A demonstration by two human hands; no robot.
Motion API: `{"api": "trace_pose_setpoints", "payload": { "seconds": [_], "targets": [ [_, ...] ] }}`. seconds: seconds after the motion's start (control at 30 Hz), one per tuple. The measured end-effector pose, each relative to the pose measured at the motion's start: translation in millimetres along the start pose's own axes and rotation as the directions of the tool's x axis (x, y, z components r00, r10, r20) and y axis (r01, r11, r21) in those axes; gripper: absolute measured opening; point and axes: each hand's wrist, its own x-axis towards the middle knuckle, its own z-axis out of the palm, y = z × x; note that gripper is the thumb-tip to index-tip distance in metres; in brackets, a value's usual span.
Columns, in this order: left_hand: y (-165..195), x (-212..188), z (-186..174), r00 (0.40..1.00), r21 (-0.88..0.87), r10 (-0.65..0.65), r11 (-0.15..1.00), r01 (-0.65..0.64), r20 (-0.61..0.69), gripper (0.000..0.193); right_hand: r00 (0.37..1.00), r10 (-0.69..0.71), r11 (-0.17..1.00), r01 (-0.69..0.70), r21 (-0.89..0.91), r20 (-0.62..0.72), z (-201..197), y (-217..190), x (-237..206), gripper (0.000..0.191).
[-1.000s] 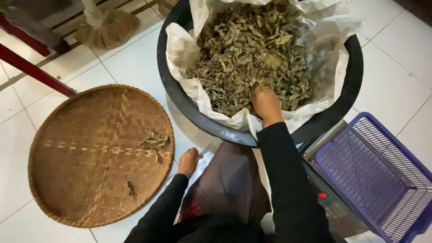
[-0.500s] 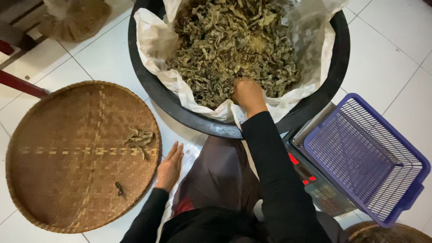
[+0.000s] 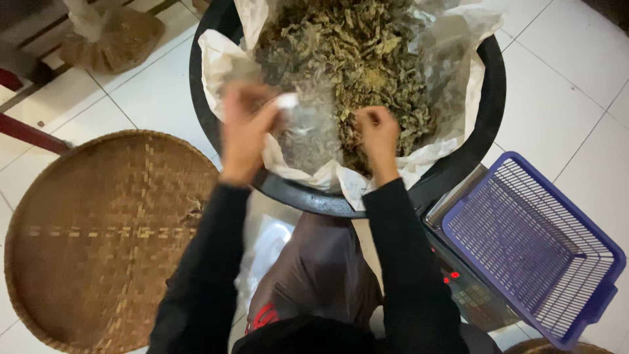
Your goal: The person sits on the floor beside a large paper-lined basin of dried leaves and fills clear plastic bags with handfuls of the leaves. They press the material into each bag, seal it, and place filled bags into a basket on a digital scale, repeating the process.
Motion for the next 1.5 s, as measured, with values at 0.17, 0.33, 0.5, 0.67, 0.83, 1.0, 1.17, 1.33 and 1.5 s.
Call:
{"api": "trace_pose_setpoints", "payload": {
  "seconds": [0.17,0.33,0.5,0.67,0.83,1.0,1.17,1.33,1.5],
  "targets": [
    [-111,83,78,0.966,-0.066,-0.242,0.967,0.248,0.085,0.021,0.926,0.371,0.789,-0.276,0.549,-0.068,-50,5,67,0.005],
    [-155,96,96,0.917,0.307,-0.34,0.913,0.269,0.21,0.018,0.949,0.274,0.865,-0.172,0.472,-0.158,-68,7,122,0.012],
    [-149,95,99,0.879,0.14,-0.439,0.897,0.418,0.188,0.014,0.919,0.168,0.925,-0.021,0.38,-0.358,-18,22,115,0.01],
    [-149,95,106,0.953,0.124,-0.252,0.964,0.234,0.169,0.016,0.894,0.25,0.881,-0.051,0.471,-0.371,0,34,111,0.006],
    [-146,88,118,0.961,0.265,-0.227,0.948,0.179,0.161,0.018,0.905,0.007,0.938,0.141,0.316,-0.426,-13,41,119,0.006],
    [-129,60,141,0.966,0.59,0.015,0.789,-0.169,0.257,0.023,0.884,0.119,0.95,0.031,0.311,-0.451,-19,43,120,0.005],
    [-121,41,155,0.953,0.624,0.022,0.751,-0.214,0.301,0.025,0.887,0.081,0.952,0.067,0.3,-0.455,-29,55,126,0.005],
    [-124,36,159,0.917,0.44,0.019,0.873,-0.208,0.397,0.023,0.863,0.079,0.962,0.066,0.266,-0.499,-40,66,127,0.005],
    [-124,41,157,0.93,0.493,0.04,0.839,-0.229,0.365,0.026,0.86,0.049,0.953,0.112,0.281,-0.508,-44,48,127,0.006]
  ]
}}
